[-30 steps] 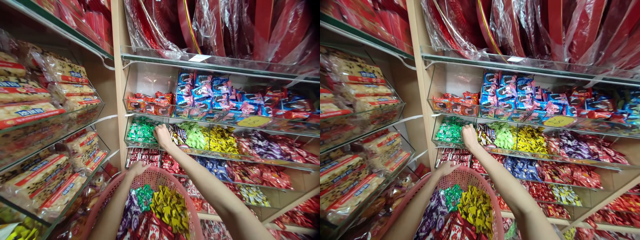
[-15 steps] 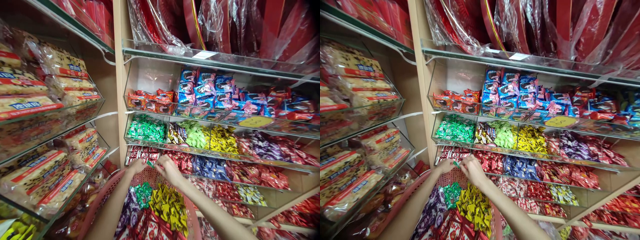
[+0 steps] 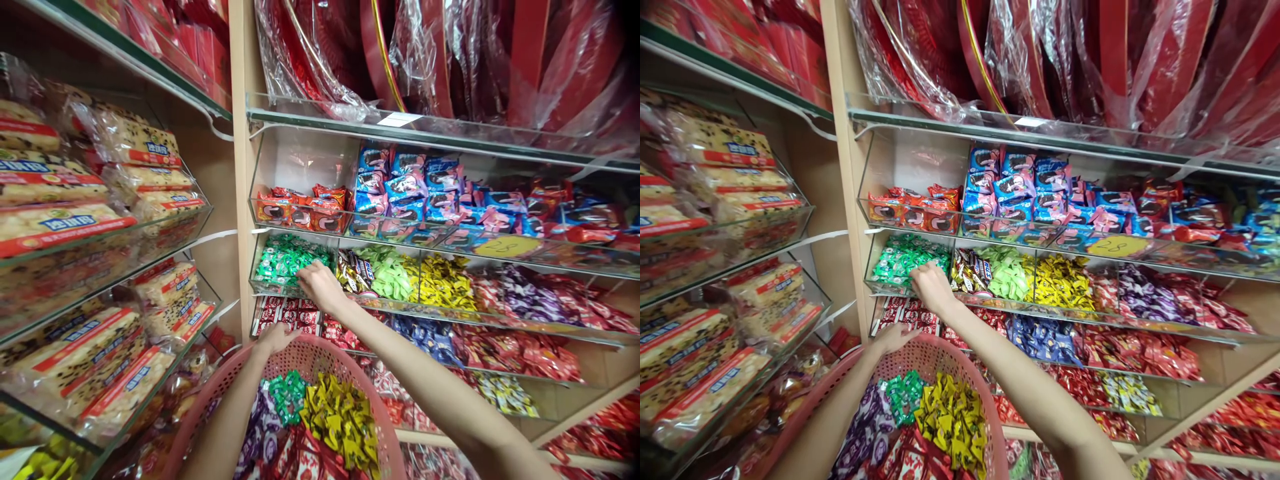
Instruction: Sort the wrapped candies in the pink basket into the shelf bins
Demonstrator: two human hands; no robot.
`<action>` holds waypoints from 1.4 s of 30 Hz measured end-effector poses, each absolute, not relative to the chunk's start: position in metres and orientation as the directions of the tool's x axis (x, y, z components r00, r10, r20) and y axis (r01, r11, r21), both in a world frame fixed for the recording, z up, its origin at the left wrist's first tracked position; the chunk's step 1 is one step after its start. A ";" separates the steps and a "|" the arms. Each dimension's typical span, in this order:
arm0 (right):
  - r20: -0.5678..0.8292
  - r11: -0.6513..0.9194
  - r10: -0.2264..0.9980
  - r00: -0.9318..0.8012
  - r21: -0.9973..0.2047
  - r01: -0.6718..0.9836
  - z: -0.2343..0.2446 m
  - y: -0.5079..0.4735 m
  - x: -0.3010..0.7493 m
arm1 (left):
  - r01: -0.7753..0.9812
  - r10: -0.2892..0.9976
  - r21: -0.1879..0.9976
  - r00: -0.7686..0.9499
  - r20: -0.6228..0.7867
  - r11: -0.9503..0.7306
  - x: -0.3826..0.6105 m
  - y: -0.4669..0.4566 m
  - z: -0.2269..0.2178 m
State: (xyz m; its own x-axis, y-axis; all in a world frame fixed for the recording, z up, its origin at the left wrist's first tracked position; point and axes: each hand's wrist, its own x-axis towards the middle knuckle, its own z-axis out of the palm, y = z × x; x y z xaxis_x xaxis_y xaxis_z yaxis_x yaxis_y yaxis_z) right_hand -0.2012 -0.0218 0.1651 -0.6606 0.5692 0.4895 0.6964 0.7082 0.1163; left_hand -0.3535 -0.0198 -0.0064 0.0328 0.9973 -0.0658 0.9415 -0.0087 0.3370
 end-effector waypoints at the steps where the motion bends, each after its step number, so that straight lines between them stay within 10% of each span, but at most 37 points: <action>1: 0.478 0.731 0.541 -0.692 0.140 0.668 0.168 -0.020 -0.209 | 0.941 0.997 0.339 0.029 -0.070 -0.003 -0.353 -0.020 -0.006; 17: 0.359 0.856 0.297 -0.885 0.310 0.413 0.168 0.022 -0.280 | 0.931 0.997 0.366 0.025 -0.067 0.001 -0.356 -0.018 -0.012; 25: 0.504 0.862 0.360 -0.785 0.142 0.487 0.153 0.023 -0.281 | 0.929 0.998 0.369 0.039 -0.050 -0.018 -0.358 -0.015 -0.015; 35: 0.654 0.837 0.547 -0.523 -0.423 0.347 0.149 0.038 -0.284 | 0.938 0.998 0.347 0.038 -0.051 -0.018 -0.356 -0.019 -0.007; 42: 0.730 0.849 0.521 -0.443 -0.494 0.185 0.161 0.013 -0.252 | 0.939 0.997 0.345 0.025 -0.069 0.000 -0.357 -0.016 -0.009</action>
